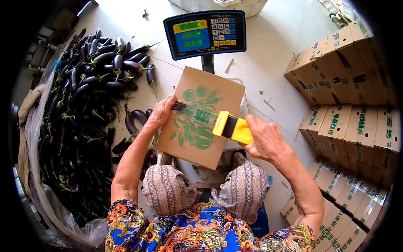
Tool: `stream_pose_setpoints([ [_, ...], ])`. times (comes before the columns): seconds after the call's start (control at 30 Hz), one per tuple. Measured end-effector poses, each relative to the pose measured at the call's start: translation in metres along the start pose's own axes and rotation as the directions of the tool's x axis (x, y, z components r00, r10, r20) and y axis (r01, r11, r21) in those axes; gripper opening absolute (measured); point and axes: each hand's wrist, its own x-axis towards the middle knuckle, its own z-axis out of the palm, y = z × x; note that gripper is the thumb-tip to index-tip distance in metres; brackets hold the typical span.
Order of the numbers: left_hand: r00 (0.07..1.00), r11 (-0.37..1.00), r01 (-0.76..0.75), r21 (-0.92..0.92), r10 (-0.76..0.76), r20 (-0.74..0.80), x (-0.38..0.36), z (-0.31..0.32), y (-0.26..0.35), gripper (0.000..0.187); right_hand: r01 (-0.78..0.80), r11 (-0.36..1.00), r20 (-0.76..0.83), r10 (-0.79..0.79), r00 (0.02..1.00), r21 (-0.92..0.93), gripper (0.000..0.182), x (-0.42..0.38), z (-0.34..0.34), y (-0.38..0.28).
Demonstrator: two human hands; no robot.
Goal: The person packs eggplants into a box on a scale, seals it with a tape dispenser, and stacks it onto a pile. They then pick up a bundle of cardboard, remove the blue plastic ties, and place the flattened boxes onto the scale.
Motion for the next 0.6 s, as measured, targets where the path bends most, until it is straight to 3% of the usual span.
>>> stream_pose_setpoints([
  [0.07, 0.998, 0.998, 0.061, -0.018, -0.060, 0.014, 0.000, -0.003, 0.004, 0.050, -0.014, 1.000, -0.033, 0.015, 0.999, 0.017, 0.048, -0.020, 0.008, 0.018],
  [0.2, 0.999, 0.999, 0.039, 0.012, -0.039, -0.011, -0.003, -0.004, 0.008, 0.049, -0.035, 0.999, -0.060, 0.035, 0.998, -0.010, 0.048, -0.048, 0.029, 0.058],
  [0.27, 1.000, 0.999, -0.015, 0.034, 0.016, -0.023, 0.000, -0.003, 0.000, 0.049, -0.036, 0.999, -0.074, 0.039, 0.997, 0.039, 0.048, -0.051, 0.045, 0.068],
  [0.47, 0.995, 0.995, 0.095, 0.031, -0.095, 0.008, -0.002, -0.001, -0.008, 0.056, 0.028, 0.984, -0.151, -0.001, 0.989, 0.176, 0.048, -0.037, 0.089, 0.092],
  [0.5, 0.994, 0.994, 0.113, 0.012, -0.113, 0.002, -0.001, 0.000, -0.012, 0.058, 0.047, 0.979, -0.161, -0.014, 0.987, 0.201, 0.047, -0.030, 0.100, 0.096],
  [0.6, 0.915, 0.857, 0.400, -0.325, -0.354, 0.193, -0.002, 0.002, -0.016, 0.059, 0.098, 0.943, -0.201, -0.035, 0.979, 0.316, 0.045, -0.006, 0.131, 0.097],
])
